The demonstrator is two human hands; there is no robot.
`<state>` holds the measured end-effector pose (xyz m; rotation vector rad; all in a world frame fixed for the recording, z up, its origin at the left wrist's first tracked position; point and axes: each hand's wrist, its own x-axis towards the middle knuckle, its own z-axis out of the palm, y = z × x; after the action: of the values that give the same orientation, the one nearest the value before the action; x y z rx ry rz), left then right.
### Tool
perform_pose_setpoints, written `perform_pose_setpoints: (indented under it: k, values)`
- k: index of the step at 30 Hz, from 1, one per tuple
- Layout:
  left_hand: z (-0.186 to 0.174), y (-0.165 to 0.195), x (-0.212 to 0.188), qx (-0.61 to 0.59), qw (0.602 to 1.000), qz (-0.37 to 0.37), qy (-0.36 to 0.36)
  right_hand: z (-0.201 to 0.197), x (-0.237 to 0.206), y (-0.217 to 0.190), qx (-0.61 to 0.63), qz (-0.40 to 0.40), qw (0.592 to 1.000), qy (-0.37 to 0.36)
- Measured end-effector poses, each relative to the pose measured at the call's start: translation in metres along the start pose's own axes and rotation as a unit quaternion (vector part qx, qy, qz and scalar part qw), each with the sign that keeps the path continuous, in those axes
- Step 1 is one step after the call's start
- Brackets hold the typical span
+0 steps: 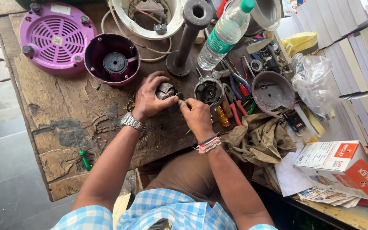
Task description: The person uses a wrench to loosen and remove a nut from a small cylindrical electrical component on a cluttered workbench. They separate the component into two halves, wipe one half with a cloth, and then use a screwdriver to adjust internal parts.
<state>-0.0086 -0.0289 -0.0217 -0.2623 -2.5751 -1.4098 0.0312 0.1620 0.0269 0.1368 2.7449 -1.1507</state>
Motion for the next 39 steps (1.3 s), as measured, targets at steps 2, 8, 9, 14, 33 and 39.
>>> perform_pose_setpoints:
  k: [2, 8, 9, 14, 33, 39]
  values:
    - [0.001, -0.001, 0.001, -0.011, 1.000, -0.005, -0.001, -0.001, -0.001, 0.000, -0.090, -0.262, 0.954, 0.116]
    - [0.001, 0.000, 0.000, 0.006, 1.000, -0.004, -0.006, 0.002, 0.002, -0.002, -0.039, -0.084, 0.995, 0.026]
    - [0.001, 0.000, 0.001, 0.004, 1.000, -0.006, -0.004, 0.002, 0.002, -0.002, -0.036, 0.008, 0.999, -0.007]
    - [0.001, 0.000, 0.001, -0.010, 1.000, -0.009, -0.002, -0.012, -0.016, 0.011, -0.068, -0.329, 0.932, 0.135]
    - [-0.002, 0.000, -0.001, -0.013, 1.000, 0.014, 0.002, -0.011, -0.001, 0.009, -0.126, -0.416, 0.893, 0.115]
    - [-0.004, 0.001, 0.003, -0.021, 1.000, 0.013, -0.009, -0.021, -0.005, 0.010, -0.123, -0.419, 0.894, 0.102]
